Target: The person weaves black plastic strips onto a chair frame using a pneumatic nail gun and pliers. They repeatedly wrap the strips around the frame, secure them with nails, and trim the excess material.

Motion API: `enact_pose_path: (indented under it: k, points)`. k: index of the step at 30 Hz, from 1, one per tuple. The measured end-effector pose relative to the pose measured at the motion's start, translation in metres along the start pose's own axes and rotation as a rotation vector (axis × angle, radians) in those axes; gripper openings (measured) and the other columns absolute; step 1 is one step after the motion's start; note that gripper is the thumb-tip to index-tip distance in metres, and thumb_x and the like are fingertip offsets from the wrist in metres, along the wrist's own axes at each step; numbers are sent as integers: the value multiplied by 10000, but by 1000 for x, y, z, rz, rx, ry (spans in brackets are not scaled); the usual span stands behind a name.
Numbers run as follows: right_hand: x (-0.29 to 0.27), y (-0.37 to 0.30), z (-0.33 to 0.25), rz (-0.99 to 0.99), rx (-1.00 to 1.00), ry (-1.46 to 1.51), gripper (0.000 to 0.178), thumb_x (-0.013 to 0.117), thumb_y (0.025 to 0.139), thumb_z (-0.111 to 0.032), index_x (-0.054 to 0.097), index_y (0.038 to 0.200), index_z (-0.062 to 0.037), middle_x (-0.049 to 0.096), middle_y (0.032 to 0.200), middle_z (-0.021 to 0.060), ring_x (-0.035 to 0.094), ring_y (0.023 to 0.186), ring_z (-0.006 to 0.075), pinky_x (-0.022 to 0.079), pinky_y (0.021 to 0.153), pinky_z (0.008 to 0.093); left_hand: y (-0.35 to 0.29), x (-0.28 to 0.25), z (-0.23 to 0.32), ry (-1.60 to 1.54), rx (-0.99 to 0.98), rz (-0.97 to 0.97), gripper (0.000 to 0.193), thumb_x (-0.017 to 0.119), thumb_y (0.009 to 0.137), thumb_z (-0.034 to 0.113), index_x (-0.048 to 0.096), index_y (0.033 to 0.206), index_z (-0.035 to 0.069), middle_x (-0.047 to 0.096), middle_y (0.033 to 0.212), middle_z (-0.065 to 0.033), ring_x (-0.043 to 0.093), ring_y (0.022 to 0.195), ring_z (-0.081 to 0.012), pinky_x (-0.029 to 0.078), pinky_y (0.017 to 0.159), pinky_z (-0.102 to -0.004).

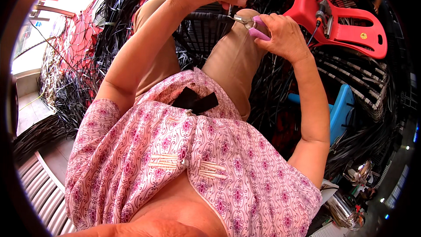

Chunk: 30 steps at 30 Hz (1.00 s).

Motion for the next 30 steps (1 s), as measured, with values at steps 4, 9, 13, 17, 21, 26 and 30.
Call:
enact_pose_path:
  k: [4,9,13,17,21,26,30]
  points:
    - [-5,5,2,-45,-32,27,414,782,805,-270,674,1154,-75,693,953,138,663,892,343,533,830,432,3,-3,-2,-3,6,-17,196,796,874,67,660,732,59,654,642,-15,585,521,-78,435,485,-247]
    - [-6,9,1,29,-152,-124,366,777,820,-302,656,1072,-66,679,874,135,672,830,349,541,769,447,12,-7,-9,13,4,71,207,803,871,76,656,727,56,654,649,-15,576,527,-77,436,488,-246]
    - [5,6,8,1,-96,-107,340,782,837,-295,657,1047,-59,695,865,127,682,799,346,544,725,447,23,-14,-12,-42,83,180,203,809,870,88,659,735,64,648,664,-2,575,548,-72,436,508,-234]
    - [8,-6,5,-12,61,-74,471,816,818,-315,656,1178,-57,712,969,162,705,900,343,556,793,431,18,-34,27,-97,188,324,171,767,932,159,677,807,83,640,714,30,554,592,-43,419,545,-207]
    - [-9,-66,27,426,397,303,747,838,808,-372,556,1403,-18,636,1327,178,621,1210,318,476,1035,405,-12,-86,54,-267,401,500,210,657,1025,263,716,973,68,647,794,42,532,619,-47,418,554,-201]
    - [-31,-258,81,866,1150,157,741,855,817,-417,597,1366,8,663,1250,130,689,953,193,553,765,328,-92,-116,28,-217,317,694,280,616,1046,315,707,983,58,660,812,6,577,697,-76,455,633,-219]
    - [-55,-388,88,758,1610,-271,894,784,770,-662,619,1347,0,688,1216,193,727,903,293,571,719,405,-149,-106,-8,-253,284,801,251,631,1040,217,709,1116,-9,700,923,-16,642,824,-84,518,762,-226]
Point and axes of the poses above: each hand's wrist, its own y-axis towards the middle knuckle, its own x-axis out of the palm, z = x × y, the point moved 4 cm from there along y, towards the middle knuckle
